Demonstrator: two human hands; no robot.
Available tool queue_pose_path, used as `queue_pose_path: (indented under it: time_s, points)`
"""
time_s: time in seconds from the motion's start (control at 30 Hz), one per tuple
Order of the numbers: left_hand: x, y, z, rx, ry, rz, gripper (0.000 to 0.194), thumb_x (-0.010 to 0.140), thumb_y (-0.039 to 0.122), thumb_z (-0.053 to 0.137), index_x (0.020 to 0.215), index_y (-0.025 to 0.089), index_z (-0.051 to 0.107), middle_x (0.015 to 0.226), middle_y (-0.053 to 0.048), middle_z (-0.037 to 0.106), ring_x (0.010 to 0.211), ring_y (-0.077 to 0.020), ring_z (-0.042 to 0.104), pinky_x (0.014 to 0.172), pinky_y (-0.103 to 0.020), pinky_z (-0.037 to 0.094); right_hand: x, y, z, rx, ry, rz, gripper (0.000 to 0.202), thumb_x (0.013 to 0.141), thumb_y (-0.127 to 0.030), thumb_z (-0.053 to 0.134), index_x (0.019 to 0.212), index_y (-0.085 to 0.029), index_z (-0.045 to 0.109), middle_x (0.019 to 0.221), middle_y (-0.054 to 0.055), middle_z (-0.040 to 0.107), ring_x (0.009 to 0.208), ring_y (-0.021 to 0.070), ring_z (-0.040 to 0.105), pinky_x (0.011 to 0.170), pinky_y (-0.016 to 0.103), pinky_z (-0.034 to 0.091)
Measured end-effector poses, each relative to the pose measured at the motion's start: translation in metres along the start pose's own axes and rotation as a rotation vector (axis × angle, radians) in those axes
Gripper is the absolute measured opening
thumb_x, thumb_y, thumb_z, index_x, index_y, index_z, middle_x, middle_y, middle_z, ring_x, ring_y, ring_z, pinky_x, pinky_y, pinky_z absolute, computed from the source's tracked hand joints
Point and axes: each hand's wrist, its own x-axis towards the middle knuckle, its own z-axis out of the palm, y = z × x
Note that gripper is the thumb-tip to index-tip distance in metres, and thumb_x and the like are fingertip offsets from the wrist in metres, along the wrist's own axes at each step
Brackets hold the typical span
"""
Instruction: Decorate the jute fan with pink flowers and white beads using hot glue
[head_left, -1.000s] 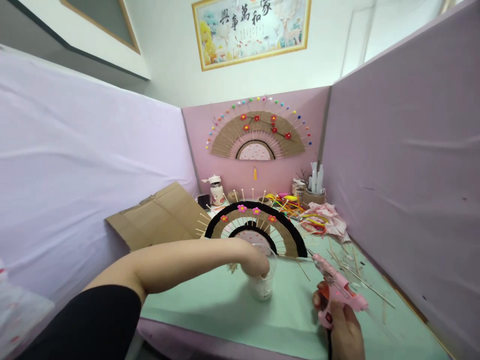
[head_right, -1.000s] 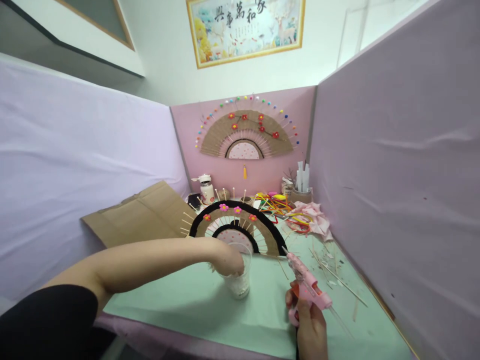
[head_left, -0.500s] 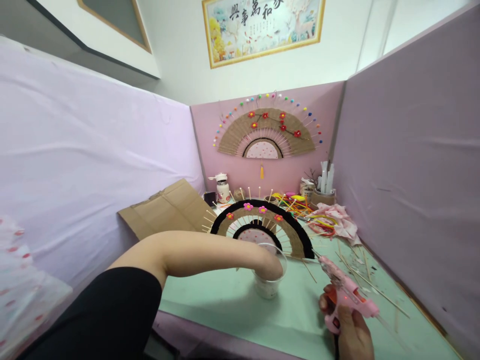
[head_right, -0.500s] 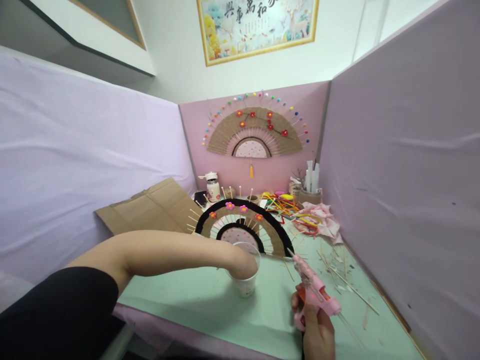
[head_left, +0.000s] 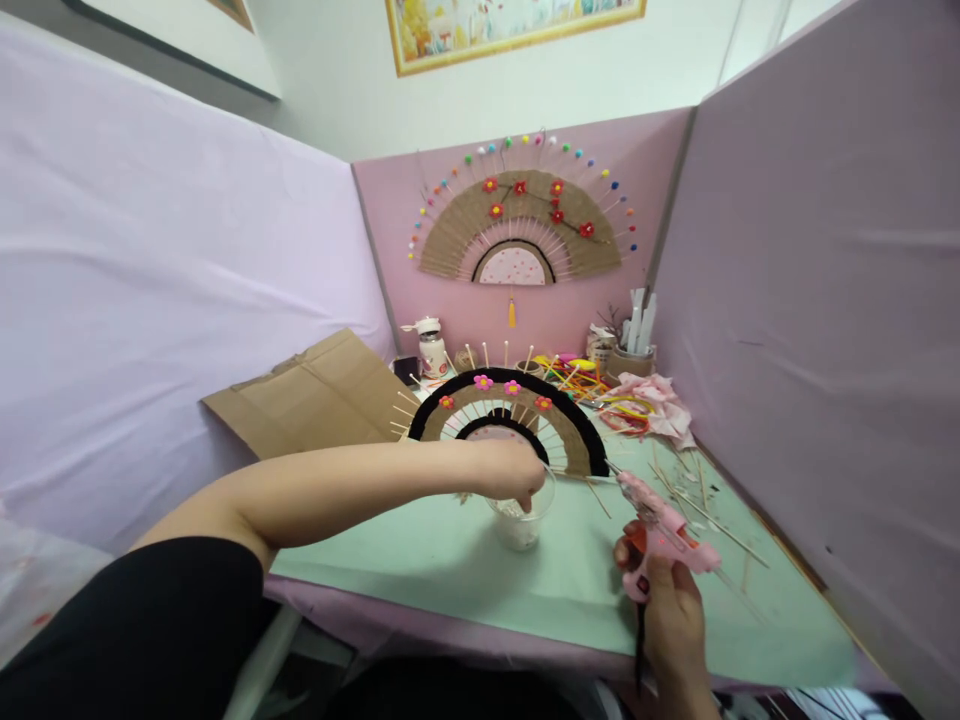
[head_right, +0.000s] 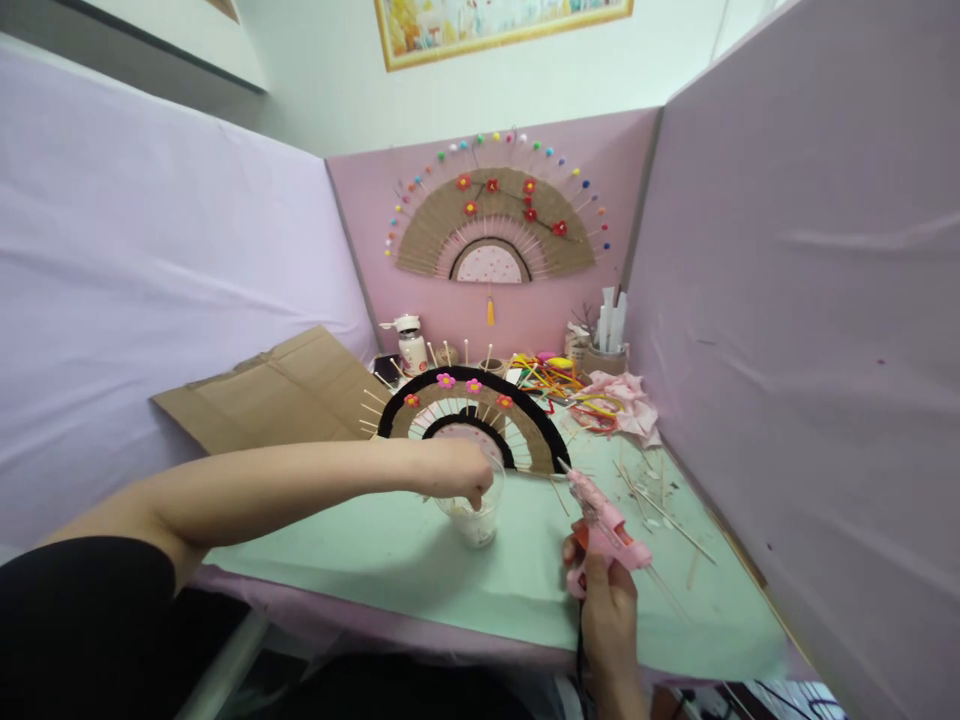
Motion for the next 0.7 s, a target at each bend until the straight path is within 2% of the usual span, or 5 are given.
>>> queue_pose_path:
  time_s: [0.1, 0.17, 0.33, 0.5, 0.7]
  points:
    - [-0.014, -0.002, -0.004, -0.003, 0.076, -0.038, 0.027, 0.085, 0.037, 0.062, 0.071, 0.016, 0.070, 0.073, -0.008, 0.071, 0.069, -0.0192, 0.062, 0.057, -0.028, 0.037, 0.000, 0.006, -0.002, 0.040, -0.005, -0.007, 0.048, 0.084, -0.063, 0.056, 0.095, -0.017, 0.061, 0.073, 0.002, 0.060, 0.055, 0.0111, 0.045, 0.048, 0.023, 0.033]
    - [-0.026, -0.003, -0.006, -0.061, 0.153, -0.070, 0.032, 0.092, 0.038, 0.050, 0.076, 0.016, 0.068, 0.078, -0.008, 0.070, 0.073, -0.0186, 0.061, 0.062, -0.028, 0.039, 0.000, 0.009, -0.004, 0.047, -0.013, -0.012, 0.049, 0.084, -0.063, 0.056, 0.096, -0.016, 0.062, 0.073, 0.002, 0.060, 0.054, 0.0108, 0.044, 0.047, 0.023, 0.032]
    - [-0.056, 0.000, 0.000, -0.484, 0.410, -0.104, 0.030, 0.096, 0.031, 0.034, 0.083, 0.017, 0.058, 0.085, -0.003, 0.063, 0.077, -0.0138, 0.055, 0.071, -0.026, 0.042, 0.001, 0.010, -0.004, 0.024, -0.010, -0.015, 0.044, 0.086, -0.060, 0.055, 0.096, -0.017, 0.062, 0.074, 0.002, 0.061, 0.053, 0.0100, 0.044, 0.048, 0.024, 0.034]
    - [-0.074, 0.011, 0.031, -1.176, 0.563, -0.172, 0.016, 0.086, 0.033, 0.054, 0.086, 0.018, 0.060, 0.078, 0.000, 0.060, 0.068, -0.0102, 0.052, 0.064, -0.024, 0.043, 0.001, 0.005, -0.002, 0.029, -0.028, -0.021, 0.041, 0.088, -0.058, 0.055, 0.093, -0.018, 0.062, 0.073, 0.002, 0.060, 0.053, 0.0106, 0.042, 0.049, 0.024, 0.034]
    - [-0.069, 0.021, 0.063, -1.754, 0.803, -0.197, 0.023, 0.065, 0.030, 0.081, 0.076, 0.014, 0.070, 0.065, -0.002, 0.064, 0.062, -0.0097, 0.055, 0.060, -0.023, 0.044, -0.008, -0.005, 0.000, 0.037, -0.003, -0.050, 0.042, 0.089, -0.056, 0.052, 0.093, -0.016, 0.062, 0.077, 0.004, 0.061, 0.056, 0.0120, 0.045, 0.052, 0.026, 0.036]
